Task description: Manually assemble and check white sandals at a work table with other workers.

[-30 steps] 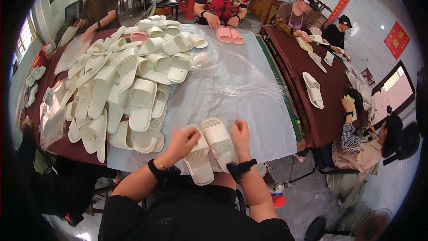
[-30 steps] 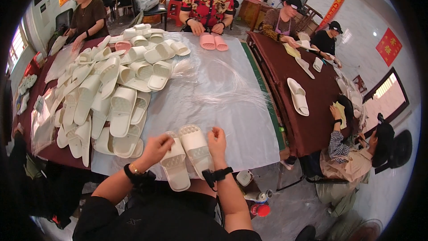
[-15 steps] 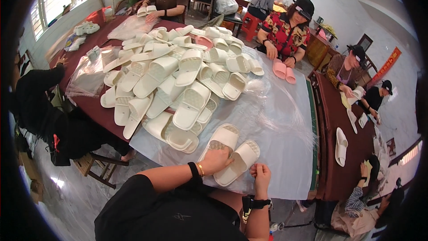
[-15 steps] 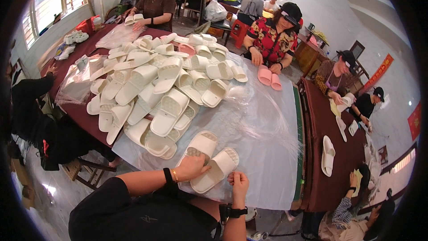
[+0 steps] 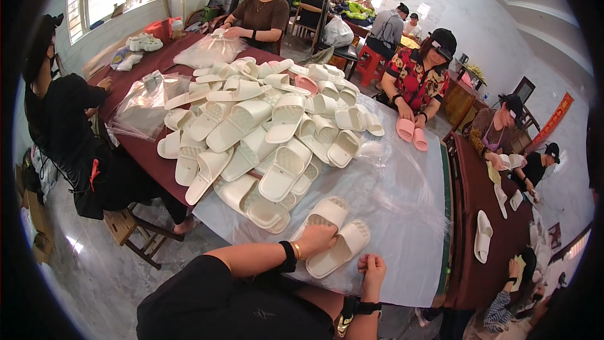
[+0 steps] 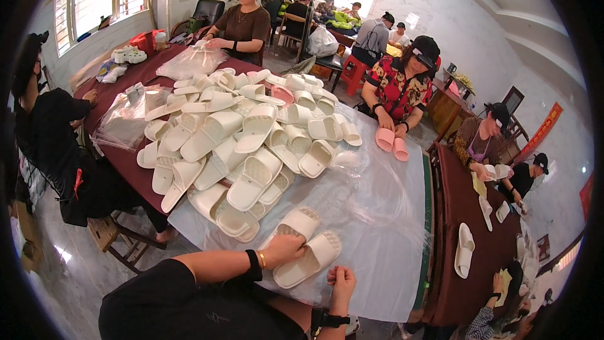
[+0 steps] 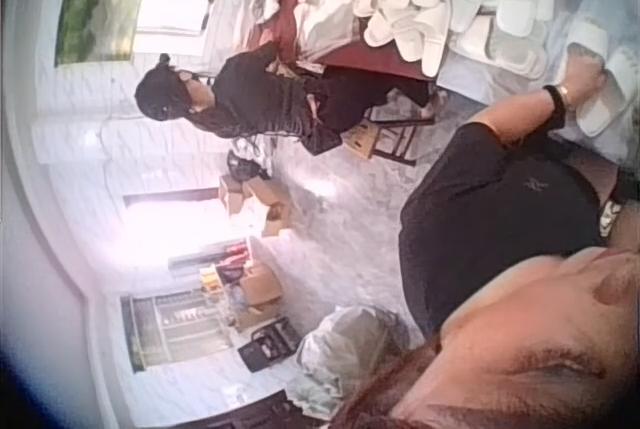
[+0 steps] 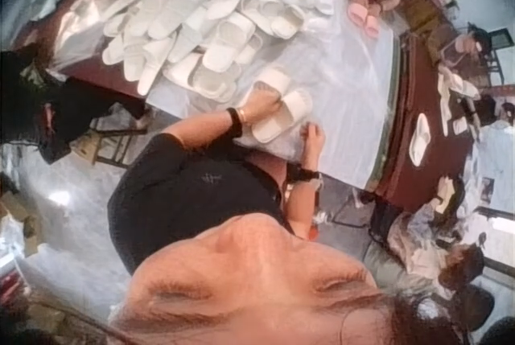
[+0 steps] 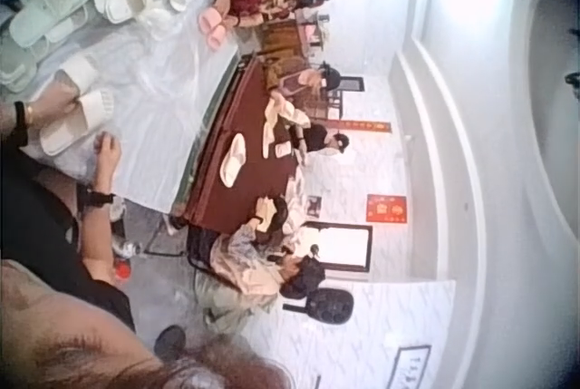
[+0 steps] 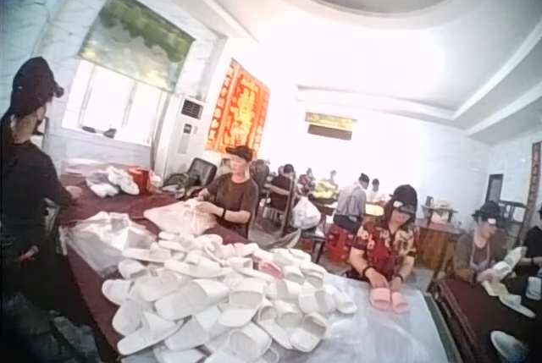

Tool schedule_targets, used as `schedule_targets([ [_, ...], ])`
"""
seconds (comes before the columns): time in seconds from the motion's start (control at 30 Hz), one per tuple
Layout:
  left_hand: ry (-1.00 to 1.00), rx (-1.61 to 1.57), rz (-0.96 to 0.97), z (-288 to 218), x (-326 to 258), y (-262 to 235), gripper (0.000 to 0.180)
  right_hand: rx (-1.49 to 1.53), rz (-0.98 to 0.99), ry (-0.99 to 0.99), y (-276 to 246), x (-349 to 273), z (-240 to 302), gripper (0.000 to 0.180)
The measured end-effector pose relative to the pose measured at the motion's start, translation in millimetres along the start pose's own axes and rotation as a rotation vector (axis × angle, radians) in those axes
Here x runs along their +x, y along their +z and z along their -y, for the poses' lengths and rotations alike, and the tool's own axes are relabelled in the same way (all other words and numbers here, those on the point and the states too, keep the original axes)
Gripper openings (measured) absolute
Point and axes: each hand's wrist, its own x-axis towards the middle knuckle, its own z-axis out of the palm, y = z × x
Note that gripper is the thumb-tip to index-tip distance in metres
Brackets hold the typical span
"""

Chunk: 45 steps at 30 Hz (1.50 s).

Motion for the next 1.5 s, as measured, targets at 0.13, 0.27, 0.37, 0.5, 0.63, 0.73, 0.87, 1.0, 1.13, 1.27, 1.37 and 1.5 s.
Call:
schedule_targets([
  [0.13, 0.083, 0.016, -0.010, -5, -6, -5, 0.024, 0.023, 0.009, 0.000, -5, 0, -3, 0.019],
  [0.27, 0.089, 0.002, 0.055, -16, -16, -44, 0.022, 0.084, -0.001, -0.012, -12, 2, -9, 0.016],
  [0.37, 0.077, -0.031, -0.044, -20, -14, -103, 0.020, 0.135, 0.003, 0.013, -10, 1, -8, 0.015],
  [0.5, 0.063, 0.038, -0.253, -18, 13, -195, 0.022, 0.150, -0.006, 0.011, -11, 1, -9, 0.015],
  [0.63, -0.142, 0.227, -0.595, -12, 54, -292, 0.025, 0.109, -0.026, 0.023, -8, -1, -4, 0.015],
  [0.73, -0.121, 0.215, -0.830, 18, 70, -321, 0.042, 0.123, -0.022, 0.015, -12, -1, -8, 0.016],
  [0.87, -0.018, -0.819, -0.727, 35, 66, -321, 0.047, 0.077, -0.004, 0.072, -12, 3, -10, 0.019],
  [1.0, 0.153, -0.819, -0.697, -8, 33, -277, 0.045, 0.087, 0.037, 0.160, -13, 4, 3, 0.021],
  [1.13, 0.080, -0.695, -0.291, -17, 2, -211, 0.038, -0.016, 0.025, 0.108, -47, 21, 10, 0.020],
  [1.27, 0.001, -0.551, 0.264, -3, -10, -129, 0.027, -0.069, -0.200, -0.019, -127, 45, 36, 0.018],
  [1.37, -0.027, -0.462, 0.437, 16, -26, -83, 0.026, -0.116, -0.472, -0.099, -185, 62, 74, 0.018],
  [1.5, -0.049, -0.358, 0.628, 19, -40, -57, 0.031, -0.039, -0.823, -0.233, -270, 87, 104, 0.029],
])
